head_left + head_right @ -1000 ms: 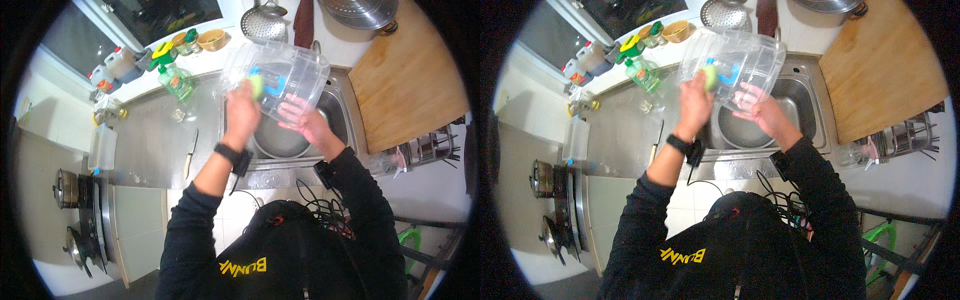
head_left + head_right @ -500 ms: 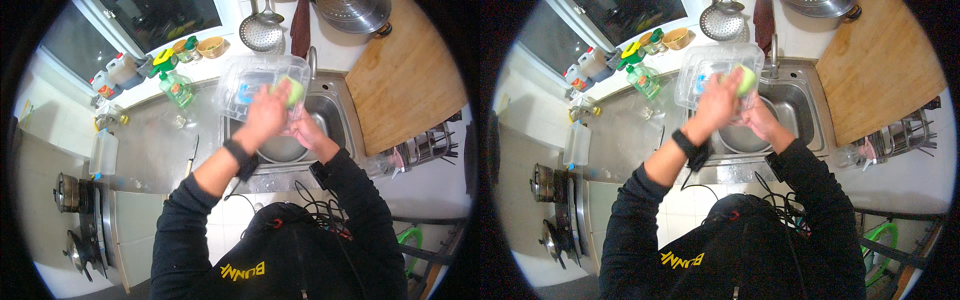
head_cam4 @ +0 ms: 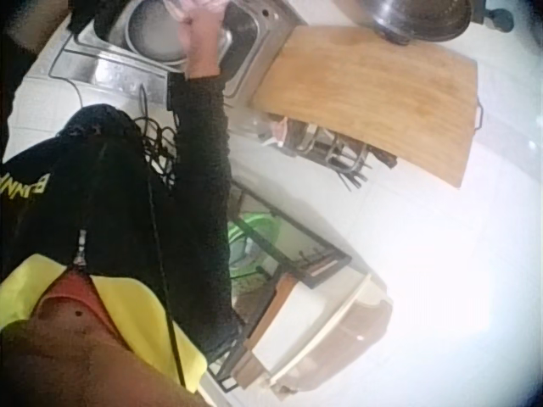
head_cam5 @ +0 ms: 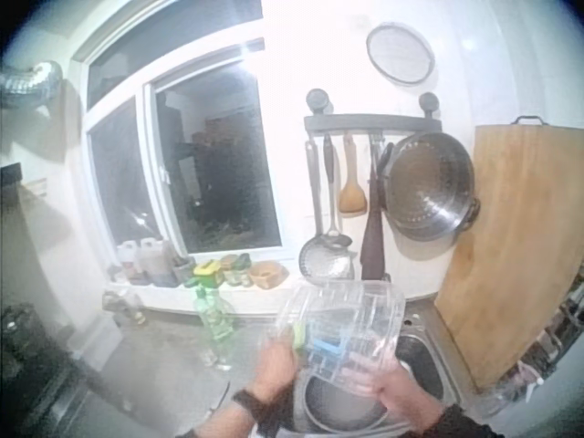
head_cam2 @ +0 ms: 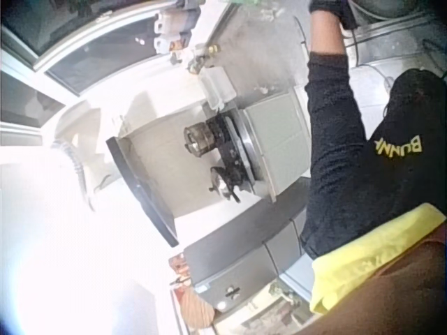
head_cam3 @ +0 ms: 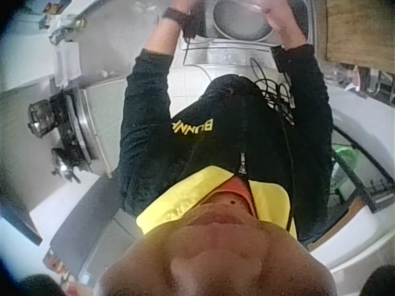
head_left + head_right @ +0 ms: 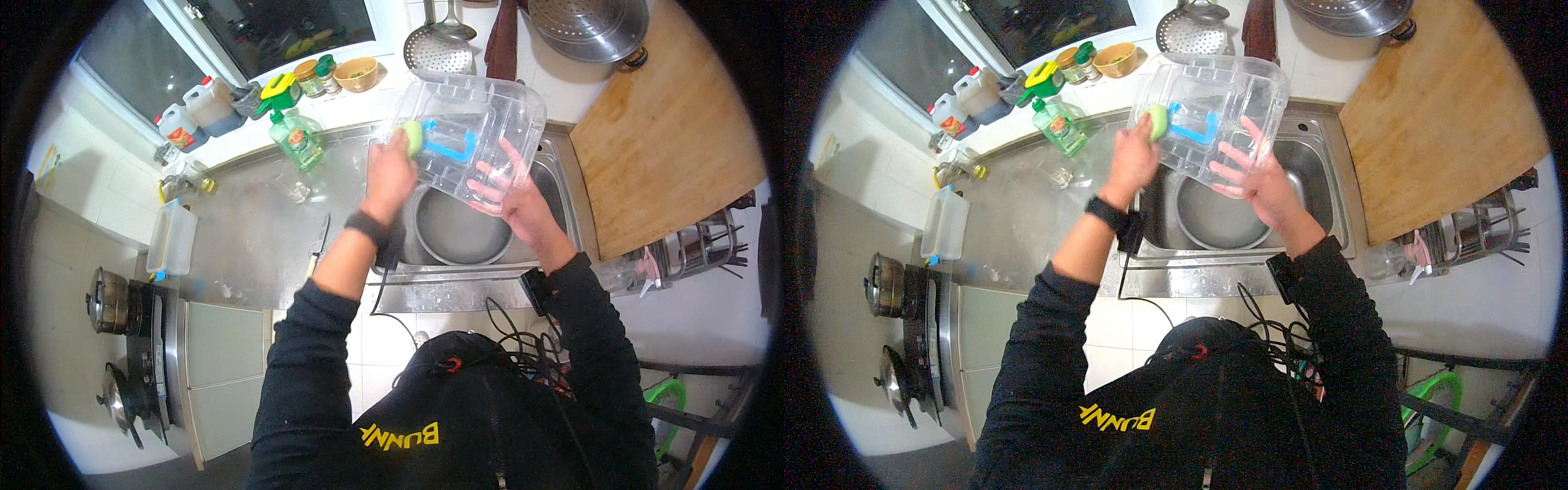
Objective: The person cleans a spray bottle and a plastic container in the kitchen sink. They use a brush to scrub the inside of the spray bottle, rinse it, and then scrub the plastic container with a sponge.
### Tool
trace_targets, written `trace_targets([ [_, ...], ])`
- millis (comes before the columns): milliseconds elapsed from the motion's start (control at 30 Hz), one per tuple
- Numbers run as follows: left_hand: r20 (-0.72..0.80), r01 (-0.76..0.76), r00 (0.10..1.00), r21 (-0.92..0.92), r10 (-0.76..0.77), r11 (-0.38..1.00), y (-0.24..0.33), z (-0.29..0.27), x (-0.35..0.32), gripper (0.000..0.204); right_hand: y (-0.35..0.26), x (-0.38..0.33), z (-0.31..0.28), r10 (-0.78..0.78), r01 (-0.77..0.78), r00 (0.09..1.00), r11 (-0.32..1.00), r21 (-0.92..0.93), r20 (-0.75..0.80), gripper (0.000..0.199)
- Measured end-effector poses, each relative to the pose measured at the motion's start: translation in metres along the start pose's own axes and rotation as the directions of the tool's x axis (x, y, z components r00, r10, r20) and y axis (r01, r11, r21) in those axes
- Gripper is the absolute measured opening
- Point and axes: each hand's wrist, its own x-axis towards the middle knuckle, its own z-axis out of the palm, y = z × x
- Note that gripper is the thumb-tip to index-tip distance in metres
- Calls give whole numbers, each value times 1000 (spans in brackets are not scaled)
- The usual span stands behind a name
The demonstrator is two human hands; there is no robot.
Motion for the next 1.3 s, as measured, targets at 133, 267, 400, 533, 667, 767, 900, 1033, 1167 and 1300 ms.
trace_targets([
  [133,-38,-272,962,-55,271,961,15,-3,-19,60,0,-2,2,-49,46,998,997,59,45,100],
  [267,-309,-7,950,98,37,995,-4,-4,-12,56,-1,-5,1,-45,38,995,996,86,89,100],
  [400,137,-78,987,-5,78,997,18,-16,-26,55,-5,-3,4,-68,66,997,995,73,38,98],
  [533,20,107,994,54,-108,993,6,-11,-23,44,-8,-5,7,-46,46,999,999,20,-12,96],
  [667,-2,-121,993,50,121,991,11,-9,-21,28,-6,-1,6,-90,88,996,994,-62,-26,95],
  [767,-42,-381,924,-160,380,911,30,3,-33,30,-3,9,4,-155,152,987,986,-60,-39,92],
  [900,-103,-380,922,-51,374,923,11,17,-33,39,-5,10,1,-93,91,995,994,-59,-31,90],
  [1033,-201,-340,922,-9,331,940,-33,23,-16,37,-13,3,4,-33,33,999,998,-46,-1,93],
  [1167,-205,-343,918,19,340,939,-34,17,-16,33,-31,0,2,6,-2,998,997,-72,62,88],
  [1300,-266,-311,925,-115,272,943,-5,4,-21,32,-36,-2,4,-96,99,995,993,-70,39,90],
])
